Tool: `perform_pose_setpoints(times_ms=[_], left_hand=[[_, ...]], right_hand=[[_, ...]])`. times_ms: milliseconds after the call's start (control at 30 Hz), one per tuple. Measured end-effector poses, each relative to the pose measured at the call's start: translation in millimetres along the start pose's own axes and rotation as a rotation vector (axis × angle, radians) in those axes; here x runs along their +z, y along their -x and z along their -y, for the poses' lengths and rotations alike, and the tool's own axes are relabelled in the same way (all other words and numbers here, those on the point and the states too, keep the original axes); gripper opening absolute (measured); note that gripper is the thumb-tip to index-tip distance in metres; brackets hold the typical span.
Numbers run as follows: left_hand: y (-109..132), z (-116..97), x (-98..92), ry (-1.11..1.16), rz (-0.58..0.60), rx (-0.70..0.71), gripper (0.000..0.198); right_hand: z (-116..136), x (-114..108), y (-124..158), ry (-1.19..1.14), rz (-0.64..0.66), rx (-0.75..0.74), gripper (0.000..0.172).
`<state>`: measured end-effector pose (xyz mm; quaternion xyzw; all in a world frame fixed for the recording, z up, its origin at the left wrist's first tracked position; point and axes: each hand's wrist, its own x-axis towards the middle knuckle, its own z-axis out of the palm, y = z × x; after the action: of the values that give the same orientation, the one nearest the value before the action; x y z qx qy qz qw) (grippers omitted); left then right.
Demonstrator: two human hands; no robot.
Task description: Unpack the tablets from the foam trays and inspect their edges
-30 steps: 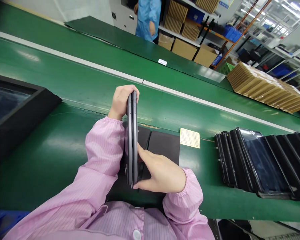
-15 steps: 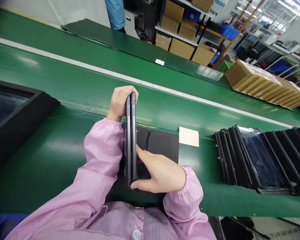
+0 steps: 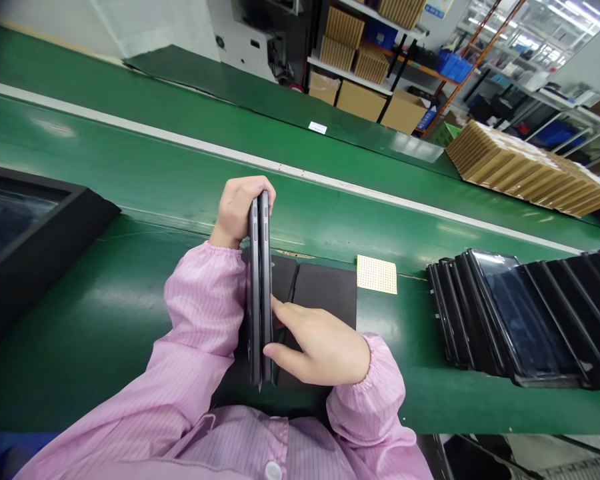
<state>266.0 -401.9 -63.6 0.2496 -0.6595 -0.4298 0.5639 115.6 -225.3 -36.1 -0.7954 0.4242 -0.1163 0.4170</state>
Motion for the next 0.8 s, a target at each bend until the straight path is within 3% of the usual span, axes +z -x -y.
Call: perform_pose_setpoints(times_ms=[67,300,533,800], left_hand=[[0.2,-1.1,-0.2,0.011,0.003,-0.001,0.046],[3.2,-9.6,1.5,0.044,0.036,0.009,0.044],[4.8,-13.2,3.7,0.040,0.052,0.008,0.046],[2.4,-5.9,1.1,0.052,0.043,0.016,0.044]], right_hand=[[0.2,1.8,-1.1,-0.016,-0.009,-0.002,0.050],[0.0,12.7,-5.1,-0.107,-0.066,0.038,0.077],[0.1,15.7,-7.7,-0.100,-0.091,0.028,0.080],[0.3,22.8,-15.4,-0.122,-0.145,0.067,0.071]])
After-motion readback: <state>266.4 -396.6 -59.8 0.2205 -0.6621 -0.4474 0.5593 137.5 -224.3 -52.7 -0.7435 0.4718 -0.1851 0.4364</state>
